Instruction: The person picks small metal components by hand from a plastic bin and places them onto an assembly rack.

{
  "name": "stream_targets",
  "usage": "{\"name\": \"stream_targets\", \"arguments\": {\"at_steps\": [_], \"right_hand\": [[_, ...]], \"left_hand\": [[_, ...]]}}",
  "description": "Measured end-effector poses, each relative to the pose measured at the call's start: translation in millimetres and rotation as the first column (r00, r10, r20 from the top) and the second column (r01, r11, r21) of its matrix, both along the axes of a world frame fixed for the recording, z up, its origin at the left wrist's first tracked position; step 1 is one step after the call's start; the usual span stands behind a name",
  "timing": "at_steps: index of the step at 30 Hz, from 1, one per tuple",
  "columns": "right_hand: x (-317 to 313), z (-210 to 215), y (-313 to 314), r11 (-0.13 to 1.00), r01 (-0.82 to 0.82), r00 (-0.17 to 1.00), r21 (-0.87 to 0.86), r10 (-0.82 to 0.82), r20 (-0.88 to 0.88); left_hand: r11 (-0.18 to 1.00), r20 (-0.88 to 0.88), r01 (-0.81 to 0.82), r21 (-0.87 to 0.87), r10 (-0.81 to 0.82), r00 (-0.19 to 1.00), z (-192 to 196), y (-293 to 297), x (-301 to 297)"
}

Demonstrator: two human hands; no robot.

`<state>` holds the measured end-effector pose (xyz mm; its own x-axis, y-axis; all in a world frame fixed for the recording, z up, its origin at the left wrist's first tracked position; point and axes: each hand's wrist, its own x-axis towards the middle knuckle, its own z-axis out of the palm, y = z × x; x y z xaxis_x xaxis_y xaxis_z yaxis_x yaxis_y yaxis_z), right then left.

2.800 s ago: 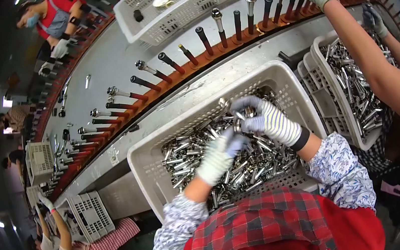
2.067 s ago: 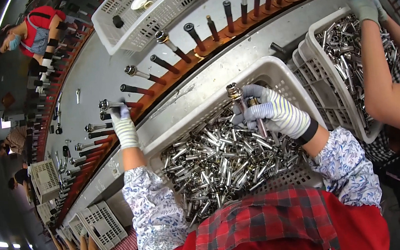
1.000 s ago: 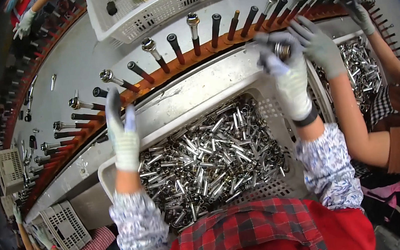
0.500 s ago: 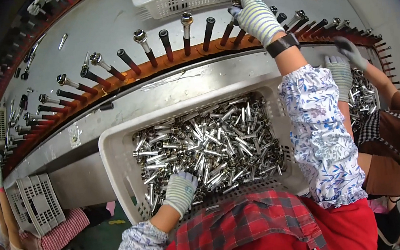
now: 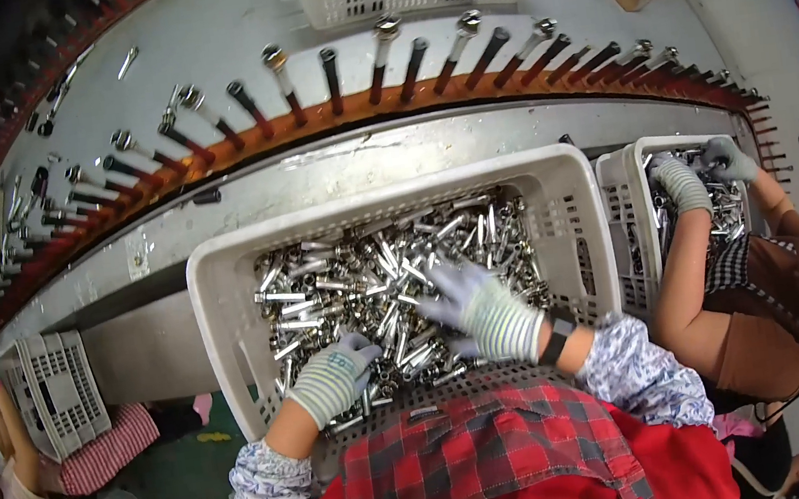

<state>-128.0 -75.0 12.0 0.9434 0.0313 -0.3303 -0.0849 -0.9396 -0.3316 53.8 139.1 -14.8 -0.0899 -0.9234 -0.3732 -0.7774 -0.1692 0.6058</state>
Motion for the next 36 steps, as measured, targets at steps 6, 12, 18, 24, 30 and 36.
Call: {"name": "stream_targets", "arguments": {"at_steps": [6, 12, 18, 24, 30, 36], "right_hand": [[-42, -44, 17, 0.996, -0.088, 0.938, -0.007, 0.081, -0.338], [-29, -49, -5, 0.997, -0.048, 0.942, 0.068, 0.068, -0.328], [-31, -55, -5, 0.990, -0.096, 0.970, 0.103, 0.116, -0.215], [-26, -62, -3, 0.977, 0.040, 0.974, 0.210, 0.009, -0.225], [-31, -75, -3, 0.961, 0.182, 0.965, 0.206, -0.135, -0.223], [-7, -62, -13, 0.969, 0.190, 0.945, 0.159, -0.136, -0.298]], "left_hand": [[0.985, 0.108, -0.170, -0.020, 0.172, 0.979, 22, -25, -11], [0.809, -0.538, -0.572, -0.137, 0.424, 0.728, 31, -48, -26], [0.689, -0.792, -0.698, -0.195, 0.309, 0.527, 85, -157, -23], [0.503, -0.839, -0.829, -0.242, 0.320, 0.439, 102, -286, 26], [0.534, -0.823, -0.805, -0.259, 0.313, 0.473, 51, -330, 71], [0.616, -0.587, -0.762, -0.201, 0.547, 0.597, 27, -300, 113]]}}
